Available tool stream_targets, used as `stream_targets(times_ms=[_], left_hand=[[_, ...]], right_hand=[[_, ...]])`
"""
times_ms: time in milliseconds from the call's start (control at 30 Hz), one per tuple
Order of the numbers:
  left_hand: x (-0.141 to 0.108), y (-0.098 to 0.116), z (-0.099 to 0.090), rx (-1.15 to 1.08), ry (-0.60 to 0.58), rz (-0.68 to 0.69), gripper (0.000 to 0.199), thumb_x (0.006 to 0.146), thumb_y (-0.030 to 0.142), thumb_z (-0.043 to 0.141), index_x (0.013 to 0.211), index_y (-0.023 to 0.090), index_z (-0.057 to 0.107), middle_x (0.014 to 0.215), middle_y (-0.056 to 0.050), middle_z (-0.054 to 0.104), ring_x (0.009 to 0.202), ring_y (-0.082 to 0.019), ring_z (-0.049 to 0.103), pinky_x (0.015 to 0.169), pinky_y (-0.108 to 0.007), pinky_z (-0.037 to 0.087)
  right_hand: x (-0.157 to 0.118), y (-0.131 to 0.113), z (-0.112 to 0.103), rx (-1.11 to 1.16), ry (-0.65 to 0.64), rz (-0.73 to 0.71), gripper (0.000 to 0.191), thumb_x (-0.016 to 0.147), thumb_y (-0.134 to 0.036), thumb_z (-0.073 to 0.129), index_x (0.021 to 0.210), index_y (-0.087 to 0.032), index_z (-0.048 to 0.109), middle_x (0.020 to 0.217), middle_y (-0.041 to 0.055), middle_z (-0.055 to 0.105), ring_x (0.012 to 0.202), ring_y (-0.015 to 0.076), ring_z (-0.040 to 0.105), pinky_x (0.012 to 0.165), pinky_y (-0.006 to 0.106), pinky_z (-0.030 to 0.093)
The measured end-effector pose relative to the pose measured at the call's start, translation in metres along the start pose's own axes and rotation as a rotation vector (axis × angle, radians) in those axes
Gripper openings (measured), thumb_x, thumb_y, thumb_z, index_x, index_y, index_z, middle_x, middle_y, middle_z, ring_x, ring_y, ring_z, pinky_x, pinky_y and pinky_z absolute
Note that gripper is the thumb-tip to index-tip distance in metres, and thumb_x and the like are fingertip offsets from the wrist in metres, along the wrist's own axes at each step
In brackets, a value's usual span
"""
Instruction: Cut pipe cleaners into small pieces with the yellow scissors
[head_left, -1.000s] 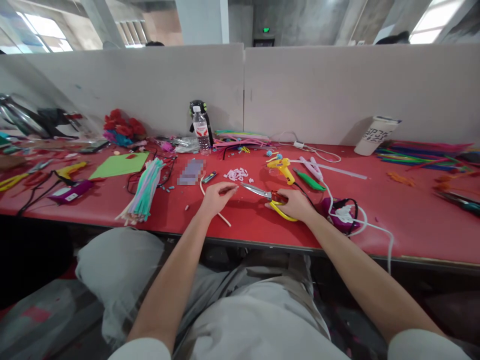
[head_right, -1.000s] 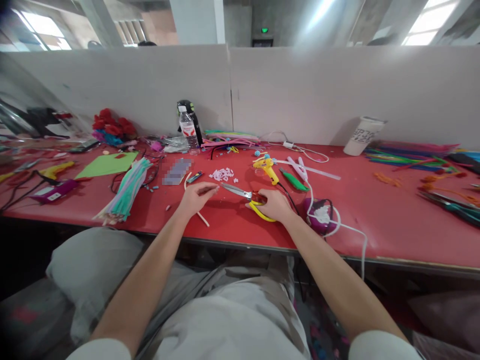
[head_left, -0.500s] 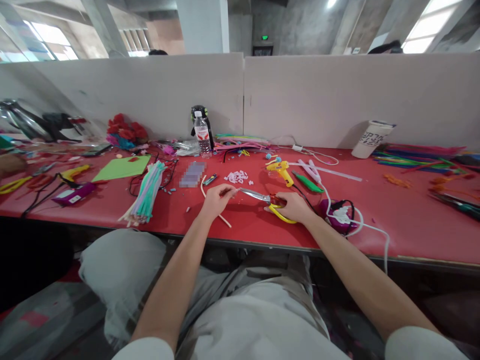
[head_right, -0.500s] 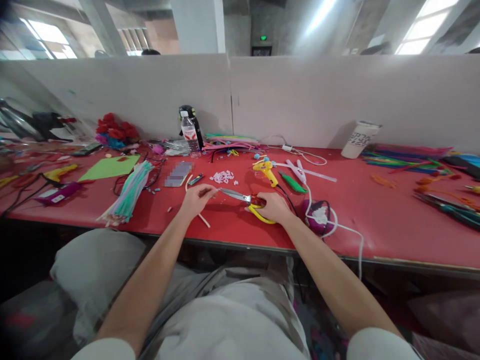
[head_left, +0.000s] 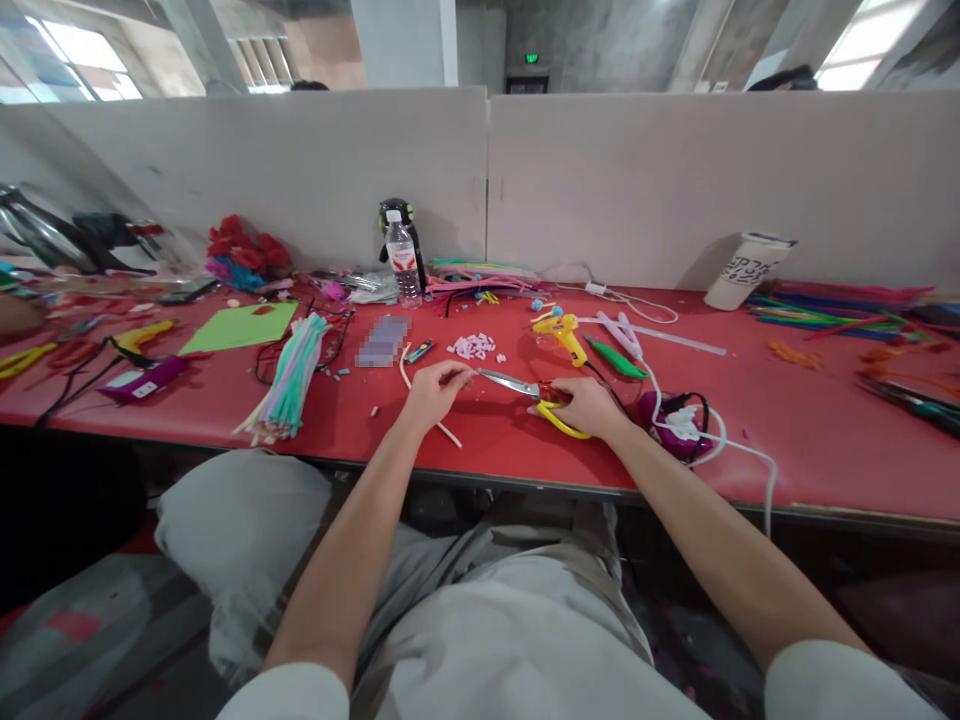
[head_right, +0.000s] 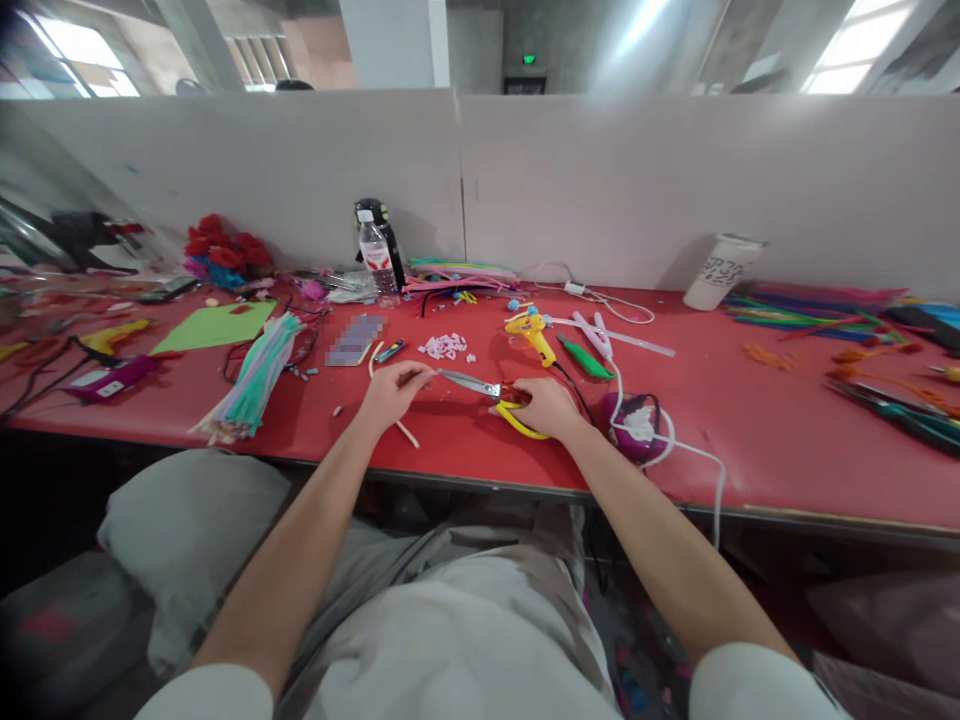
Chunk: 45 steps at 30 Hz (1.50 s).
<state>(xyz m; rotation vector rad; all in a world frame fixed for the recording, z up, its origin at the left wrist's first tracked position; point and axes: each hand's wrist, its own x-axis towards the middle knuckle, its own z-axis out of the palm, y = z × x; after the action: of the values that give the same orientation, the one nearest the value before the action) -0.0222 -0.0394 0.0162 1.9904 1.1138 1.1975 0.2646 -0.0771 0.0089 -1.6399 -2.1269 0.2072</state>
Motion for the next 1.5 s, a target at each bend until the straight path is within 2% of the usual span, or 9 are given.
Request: stream_targets(times_ms=[200,467,967,1167,1367,1500], left_hand=[[0.0009,-0.0027,0.0002,0.017,0.007,0.024,0.027,0.088,0.042,0.059,0.087,0.017,0.069,0.077,-0.004,0.072,0.073,-0.017,0.068,0.073,-0.029,0.054],[0.0004,-0.0024,0.0008,-0.012,0.005,0.026,0.028,0.089,0.043,0.059,0.090,0.017,0.070,0.078,-0.004,0.071,0.073,-0.016,0.067,0.072,-0.028,0.054],[0.0003,0.0024,0.0014,0.047,0.020,0.065,0.027,0.091,0.040,0.056,0.082,0.016,0.066,0.072,-0.002,0.067,0.069,-0.014,0.063,0.068,-0.025,0.050],[-0.0004,0.0033,0.0012,0.042,0.028,0.060,0.026,0.091,0.040,0.057,0.083,0.017,0.066,0.073,-0.002,0.068,0.070,-0.014,0.064,0.070,-0.025,0.051],[-0.0011,0.0048,0.0004,0.040,0.024,0.072,0.027,0.091,0.040,0.055,0.090,0.017,0.069,0.074,-0.002,0.068,0.070,-0.014,0.064,0.070,-0.026,0.051],[-0.0014,0.0043,-0.0003,0.041,0.032,0.067,0.028,0.091,0.042,0.056,0.085,0.017,0.068,0.073,-0.002,0.068,0.070,-0.015,0.064,0.069,-0.026,0.051]], right_hand=[[0.0004,-0.0012,0.0002,0.006,0.007,0.005,0.056,0.070,-0.075,0.061,0.060,-0.020,0.051,0.059,0.0007,0.055,0.054,0.0114,0.038,0.053,0.027,0.023],[0.0000,0.0001,-0.0007,0.036,0.002,0.017,0.057,0.071,-0.074,0.060,0.060,-0.020,0.048,0.056,-0.0012,0.050,0.054,0.0112,0.037,0.053,0.028,0.022],[-0.0008,0.0019,0.0018,0.047,0.006,-0.021,0.059,0.071,-0.077,0.059,0.060,-0.020,0.049,0.056,-0.0012,0.051,0.053,0.0105,0.036,0.053,0.027,0.022],[0.0015,0.0035,0.0034,0.015,-0.002,0.017,0.063,0.069,-0.081,0.057,0.058,-0.020,0.051,0.055,0.0000,0.051,0.053,0.0112,0.036,0.053,0.028,0.021],[-0.0007,-0.0009,-0.0014,0.051,-0.009,0.020,0.061,0.071,-0.080,0.055,0.062,-0.020,0.050,0.057,0.0001,0.051,0.054,0.0118,0.038,0.053,0.028,0.022],[-0.0021,-0.0041,-0.0031,0.053,-0.012,0.009,0.060,0.070,-0.079,0.057,0.062,-0.020,0.049,0.056,-0.0007,0.050,0.054,0.0113,0.037,0.053,0.028,0.022]])
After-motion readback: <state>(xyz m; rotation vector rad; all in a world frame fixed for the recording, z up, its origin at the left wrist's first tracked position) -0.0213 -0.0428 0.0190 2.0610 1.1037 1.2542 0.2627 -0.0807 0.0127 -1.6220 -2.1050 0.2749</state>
